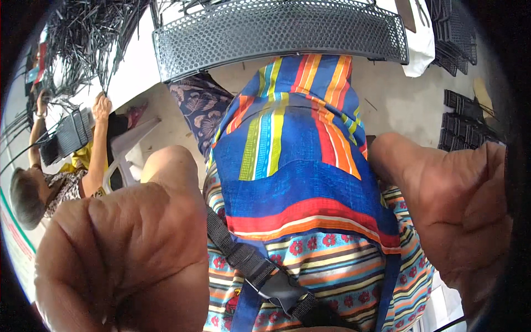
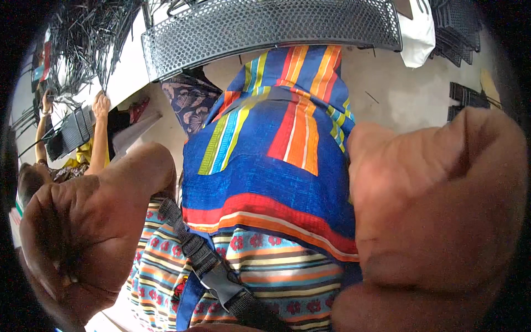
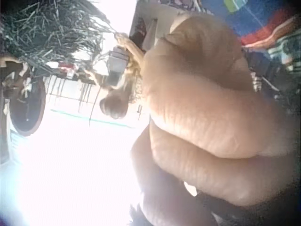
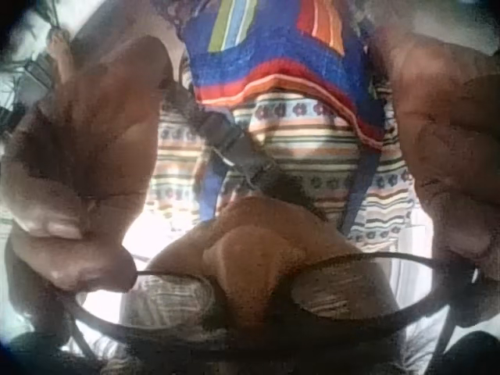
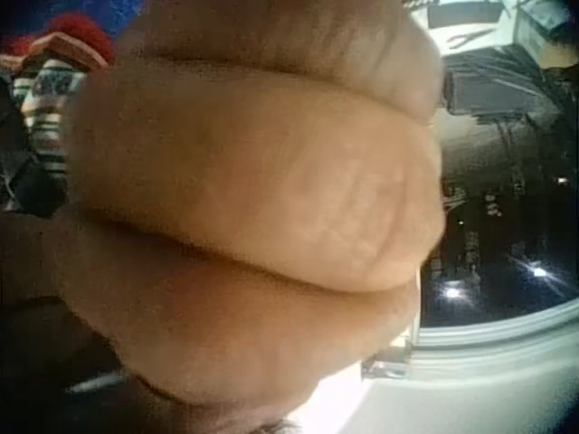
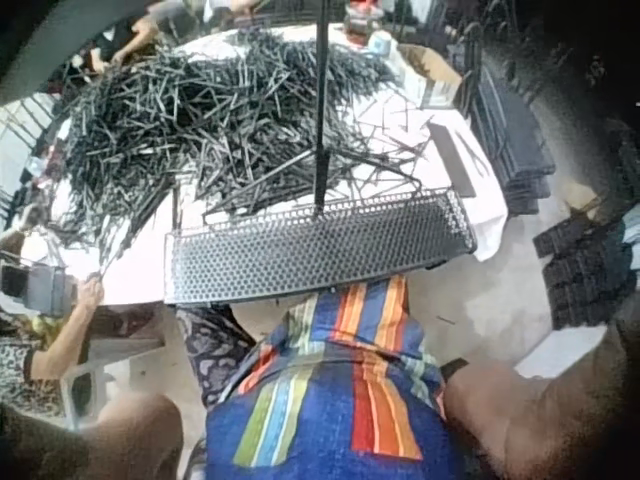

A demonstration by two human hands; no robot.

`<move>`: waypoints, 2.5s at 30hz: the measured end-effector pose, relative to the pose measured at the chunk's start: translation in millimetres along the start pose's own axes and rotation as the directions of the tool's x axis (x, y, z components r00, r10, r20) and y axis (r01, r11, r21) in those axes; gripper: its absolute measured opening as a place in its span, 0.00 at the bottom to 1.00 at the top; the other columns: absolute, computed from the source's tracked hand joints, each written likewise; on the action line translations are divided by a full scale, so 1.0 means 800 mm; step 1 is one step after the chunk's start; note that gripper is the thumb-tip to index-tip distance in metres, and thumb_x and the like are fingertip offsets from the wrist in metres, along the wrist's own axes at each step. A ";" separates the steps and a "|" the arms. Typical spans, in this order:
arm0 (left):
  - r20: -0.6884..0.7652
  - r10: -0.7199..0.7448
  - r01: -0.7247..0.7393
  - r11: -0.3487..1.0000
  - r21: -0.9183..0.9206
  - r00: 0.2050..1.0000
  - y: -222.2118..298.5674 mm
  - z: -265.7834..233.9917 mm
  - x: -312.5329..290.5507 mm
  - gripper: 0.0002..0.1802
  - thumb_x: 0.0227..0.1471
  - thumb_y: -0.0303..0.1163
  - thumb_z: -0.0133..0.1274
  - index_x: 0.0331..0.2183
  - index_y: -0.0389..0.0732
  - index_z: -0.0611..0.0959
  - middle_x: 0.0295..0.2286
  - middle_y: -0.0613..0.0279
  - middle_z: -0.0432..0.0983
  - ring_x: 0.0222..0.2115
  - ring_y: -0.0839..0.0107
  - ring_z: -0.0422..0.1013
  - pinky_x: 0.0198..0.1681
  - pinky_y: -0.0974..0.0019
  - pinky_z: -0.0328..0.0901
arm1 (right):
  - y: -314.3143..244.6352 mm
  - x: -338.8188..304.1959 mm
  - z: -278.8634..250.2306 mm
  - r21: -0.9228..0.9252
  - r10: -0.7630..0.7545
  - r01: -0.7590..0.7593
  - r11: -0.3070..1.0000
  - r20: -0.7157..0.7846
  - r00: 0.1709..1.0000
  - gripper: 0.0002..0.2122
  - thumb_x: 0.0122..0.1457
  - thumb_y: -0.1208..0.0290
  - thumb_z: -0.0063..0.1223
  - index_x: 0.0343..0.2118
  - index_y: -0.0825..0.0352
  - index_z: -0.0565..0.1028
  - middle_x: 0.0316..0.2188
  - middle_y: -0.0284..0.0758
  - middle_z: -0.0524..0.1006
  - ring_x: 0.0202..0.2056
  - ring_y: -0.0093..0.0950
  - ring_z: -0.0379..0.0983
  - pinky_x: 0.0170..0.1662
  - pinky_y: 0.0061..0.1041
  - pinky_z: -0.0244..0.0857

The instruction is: The person inserts plastic strips into a perforated panel by hand, sets the panel aside, and gathers and aligns bundles of plastic strips from the table.

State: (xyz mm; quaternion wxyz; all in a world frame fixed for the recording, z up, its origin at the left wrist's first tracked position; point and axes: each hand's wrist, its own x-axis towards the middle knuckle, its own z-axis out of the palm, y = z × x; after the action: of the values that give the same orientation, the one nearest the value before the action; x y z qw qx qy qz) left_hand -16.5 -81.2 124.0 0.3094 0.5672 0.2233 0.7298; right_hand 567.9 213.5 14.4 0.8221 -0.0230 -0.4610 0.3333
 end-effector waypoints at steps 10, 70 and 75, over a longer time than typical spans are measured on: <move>-0.005 0.132 -0.132 0.980 -0.152 0.991 -0.020 -0.006 -0.001 0.17 0.63 0.35 0.42 0.53 0.51 0.70 0.48 0.73 0.72 0.47 0.81 0.67 0.49 0.62 0.61 | 0.057 -0.212 0.470 0.027 -0.168 0.171 0.985 -0.103 0.980 0.13 0.56 0.51 0.57 0.27 0.55 0.79 0.19 0.17 0.74 0.18 0.11 0.64 0.25 0.13 0.57; -0.322 -0.584 0.545 0.255 0.799 0.745 -0.229 -0.263 -0.070 0.18 0.50 0.35 0.56 0.40 0.32 0.77 0.39 0.44 0.75 0.41 0.46 0.72 0.48 0.54 0.65 | 0.597 -0.242 0.410 -0.867 0.880 0.227 -0.444 -0.374 0.292 0.47 0.39 0.49 0.67 0.59 0.68 0.57 0.57 0.52 0.63 0.60 0.47 0.57 0.59 0.44 0.54; -0.279 -0.580 0.453 0.177 0.874 0.765 -0.231 -0.251 -0.064 0.18 0.48 0.35 0.57 0.38 0.32 0.79 0.36 0.48 0.76 0.39 0.50 0.72 0.53 0.49 0.58 | 0.602 -0.227 0.363 -0.911 0.865 0.066 -0.407 -0.360 0.350 0.38 0.38 0.59 0.66 0.54 0.69 0.63 0.53 0.49 0.68 0.56 0.42 0.64 0.60 0.43 0.54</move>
State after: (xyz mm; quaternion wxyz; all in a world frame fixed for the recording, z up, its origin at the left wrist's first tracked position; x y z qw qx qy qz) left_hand -165.6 19.0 -88.2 0.1869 0.5698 0.7423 0.2989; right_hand 25.4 405.6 -119.9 0.0306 -0.6873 -0.6948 0.2095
